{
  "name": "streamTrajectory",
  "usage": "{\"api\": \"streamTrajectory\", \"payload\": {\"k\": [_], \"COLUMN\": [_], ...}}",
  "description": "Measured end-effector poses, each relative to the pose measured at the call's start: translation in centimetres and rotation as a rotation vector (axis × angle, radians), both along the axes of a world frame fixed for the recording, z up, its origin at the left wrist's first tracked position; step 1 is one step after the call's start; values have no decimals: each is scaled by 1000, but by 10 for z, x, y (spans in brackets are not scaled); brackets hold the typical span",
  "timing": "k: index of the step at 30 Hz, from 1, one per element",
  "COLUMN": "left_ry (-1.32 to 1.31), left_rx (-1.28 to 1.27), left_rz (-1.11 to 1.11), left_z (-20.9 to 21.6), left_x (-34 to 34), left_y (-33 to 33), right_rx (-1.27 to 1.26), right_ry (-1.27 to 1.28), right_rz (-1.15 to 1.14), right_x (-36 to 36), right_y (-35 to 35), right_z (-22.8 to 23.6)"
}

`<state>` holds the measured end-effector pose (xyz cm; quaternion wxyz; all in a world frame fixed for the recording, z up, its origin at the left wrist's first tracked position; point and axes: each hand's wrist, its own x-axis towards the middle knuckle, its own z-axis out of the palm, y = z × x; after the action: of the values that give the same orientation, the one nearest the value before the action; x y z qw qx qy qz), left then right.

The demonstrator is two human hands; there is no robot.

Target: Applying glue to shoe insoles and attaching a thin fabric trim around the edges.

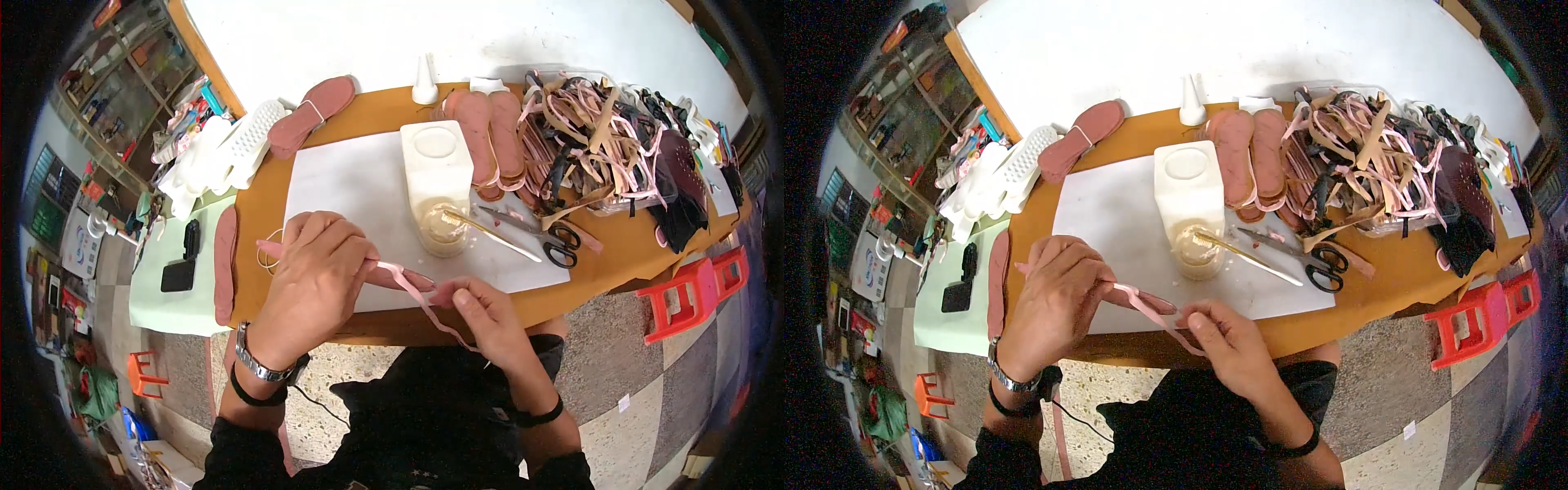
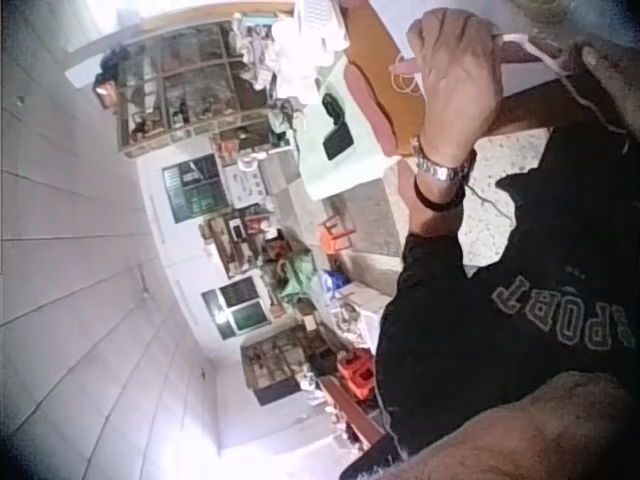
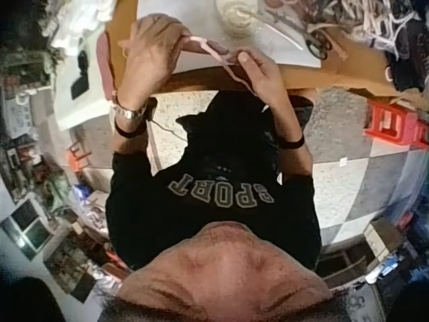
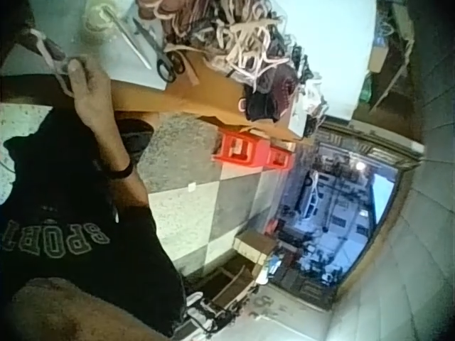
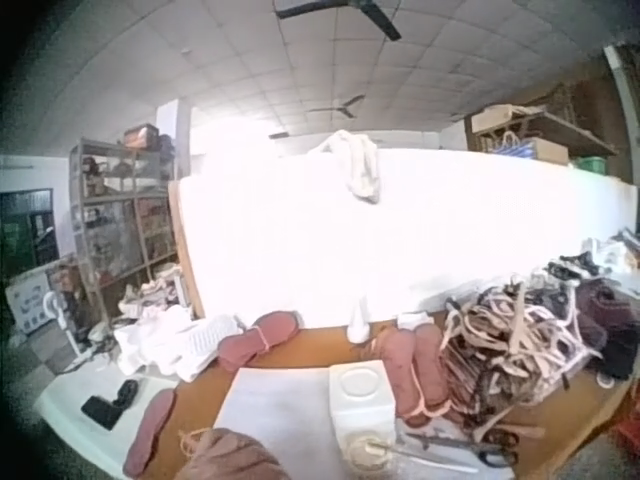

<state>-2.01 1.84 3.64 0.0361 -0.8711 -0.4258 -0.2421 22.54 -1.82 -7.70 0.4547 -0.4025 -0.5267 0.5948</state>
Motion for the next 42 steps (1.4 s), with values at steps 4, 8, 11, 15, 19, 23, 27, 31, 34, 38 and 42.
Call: {"api": "streamTrajectory", "payload": {"k": [4, 8, 11, 15, 19, 23, 27, 31, 34, 38, 42], "left_ry": [-25, -21, 1, 0, 7, 8, 4, 5, 11, 23, 9], "left_rx": [40, 71, 36, 43, 59, 61, 74, 71, 77, 82, 79], "left_rz": [32, 16, 23, 18, 3, -8, -20, -14, -13, -5, -15], "left_z": [1, 2, 2, 0, -3, -3, -3, -3, -2, -2, -4], "left_x": [6, 9, 10, 12, 13, 13, 12, 10, 9, 8, 7], "left_y": [-2, -2, -1, -2, -1, -1, -3, -5, -6, -7, -8], "right_rx": [-113, -150, -261, -434, -539, -664, -700, -684, -699, -677, -586], "right_ry": [-21, 34, 88, 294, 485, 644, 756, 804, 852, 782, 465], "right_rz": [100, 156, 224, 180, 191, 206, 328, 376, 261, 157, -57], "right_x": [-8, -9, -8, -8, -7, -13, -20, -25, -30, -35, -27], "right_y": [-5, -6, -11, -13, -13, -14, -13, -15, -20, -24, -28], "right_z": [-8, -3, 0, 0, 0, 0, -5, -5, 2, 17, 29]}}
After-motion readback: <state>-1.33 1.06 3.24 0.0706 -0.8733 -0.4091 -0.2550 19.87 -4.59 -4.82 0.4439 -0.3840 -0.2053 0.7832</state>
